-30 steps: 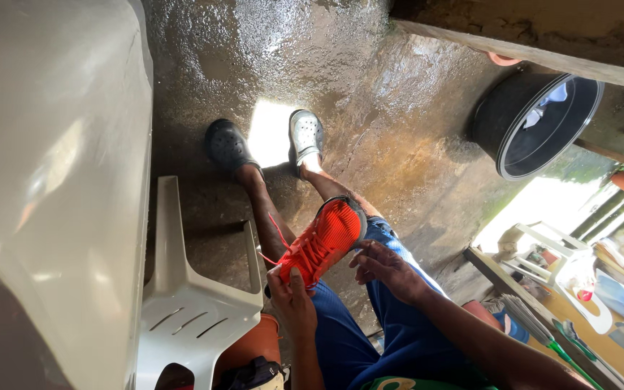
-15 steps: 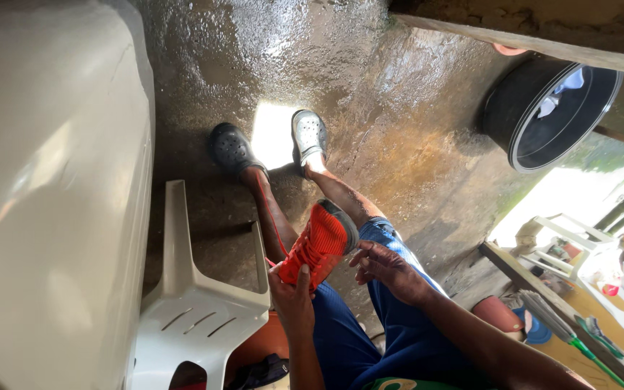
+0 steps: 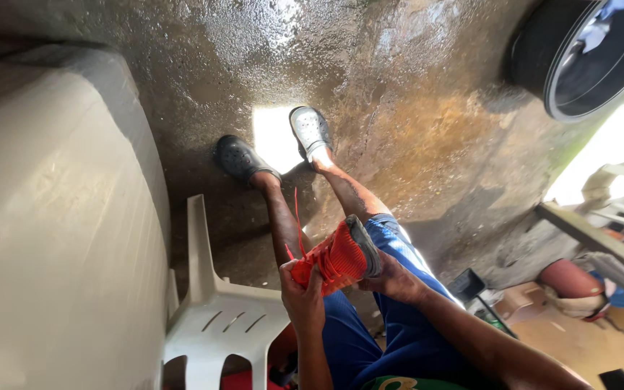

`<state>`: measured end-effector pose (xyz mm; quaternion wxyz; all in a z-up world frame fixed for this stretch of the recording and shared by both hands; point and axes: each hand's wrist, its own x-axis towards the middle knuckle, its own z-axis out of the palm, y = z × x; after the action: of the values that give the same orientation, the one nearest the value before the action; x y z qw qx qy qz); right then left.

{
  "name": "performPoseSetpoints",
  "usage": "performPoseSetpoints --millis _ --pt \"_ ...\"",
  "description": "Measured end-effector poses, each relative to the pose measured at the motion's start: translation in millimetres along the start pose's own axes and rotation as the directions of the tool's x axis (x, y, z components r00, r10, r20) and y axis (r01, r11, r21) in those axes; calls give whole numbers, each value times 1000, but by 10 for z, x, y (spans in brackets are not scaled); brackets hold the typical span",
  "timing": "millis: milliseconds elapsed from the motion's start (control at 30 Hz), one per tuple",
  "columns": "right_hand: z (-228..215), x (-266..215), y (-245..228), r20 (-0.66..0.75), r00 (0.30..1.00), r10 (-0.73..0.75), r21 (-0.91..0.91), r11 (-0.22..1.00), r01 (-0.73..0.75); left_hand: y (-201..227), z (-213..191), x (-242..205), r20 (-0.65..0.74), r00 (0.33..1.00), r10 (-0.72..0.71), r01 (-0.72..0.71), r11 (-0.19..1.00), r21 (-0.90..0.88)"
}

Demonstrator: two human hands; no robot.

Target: The person removes the laces from a pair of orange and black sneakers. They then use an orange brush and soapy water to scrub the soles of the shoes at a sink.

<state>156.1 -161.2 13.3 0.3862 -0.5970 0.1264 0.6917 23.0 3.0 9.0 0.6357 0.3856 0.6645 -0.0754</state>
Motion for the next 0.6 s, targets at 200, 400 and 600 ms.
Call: performPoseSetpoints --millis 200,400,600 --pt "3 3 20 3 990 -140 80 987 139 147 77 13 19 1000 9 -11 988 151" --pt "30 -27 -59 -42 981 -191 74 978 194 260 164 76 81 996 44 -64 961 270" --pt "92 -127 -108 -107 978 -179 220 955 199 416 276 61 140 988 70 -120 913 391"
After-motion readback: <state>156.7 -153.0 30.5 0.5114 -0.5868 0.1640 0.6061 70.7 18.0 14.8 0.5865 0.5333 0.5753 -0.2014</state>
